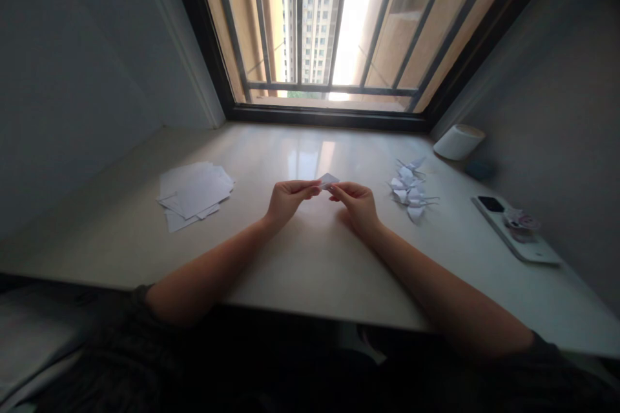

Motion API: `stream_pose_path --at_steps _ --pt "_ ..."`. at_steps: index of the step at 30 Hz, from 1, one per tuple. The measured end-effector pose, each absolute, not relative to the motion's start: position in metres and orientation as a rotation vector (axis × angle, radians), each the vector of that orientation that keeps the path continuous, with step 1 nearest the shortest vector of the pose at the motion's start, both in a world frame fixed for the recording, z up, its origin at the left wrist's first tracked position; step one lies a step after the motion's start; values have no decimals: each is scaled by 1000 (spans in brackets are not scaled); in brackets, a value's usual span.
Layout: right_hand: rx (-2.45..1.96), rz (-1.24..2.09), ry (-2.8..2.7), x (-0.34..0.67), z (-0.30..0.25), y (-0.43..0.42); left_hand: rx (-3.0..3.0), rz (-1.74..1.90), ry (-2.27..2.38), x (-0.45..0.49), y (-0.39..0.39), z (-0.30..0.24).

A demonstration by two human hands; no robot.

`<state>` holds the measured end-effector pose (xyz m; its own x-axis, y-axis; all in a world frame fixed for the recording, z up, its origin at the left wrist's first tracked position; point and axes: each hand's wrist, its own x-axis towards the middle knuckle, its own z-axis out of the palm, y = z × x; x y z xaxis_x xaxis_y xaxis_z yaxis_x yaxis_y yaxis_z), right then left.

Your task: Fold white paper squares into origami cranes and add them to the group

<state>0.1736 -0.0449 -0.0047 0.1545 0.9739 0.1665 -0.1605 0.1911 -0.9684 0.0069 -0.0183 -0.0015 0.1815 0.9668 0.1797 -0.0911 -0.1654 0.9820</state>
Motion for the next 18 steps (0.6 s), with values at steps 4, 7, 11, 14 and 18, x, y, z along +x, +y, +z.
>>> stream_pose_path --at_steps 4,7,11,14,18 --pt "-1009 1052 -1039 173 -6 -45 1264 1231 917 10 -20 -2" --pt "-1039 1033 -1050 173 -5 -45 1255 1223 920 10 -20 -2" --pt "-1056 1008 -1069 172 -4 -46 1325 1227 922 9 -18 -4" --pt "-1083 985 -1049 171 -4 -46 1370 1228 931 7 -16 -5" --pt "-1054 1010 -1042 171 -6 -45 1375 1226 934 7 -15 -5"
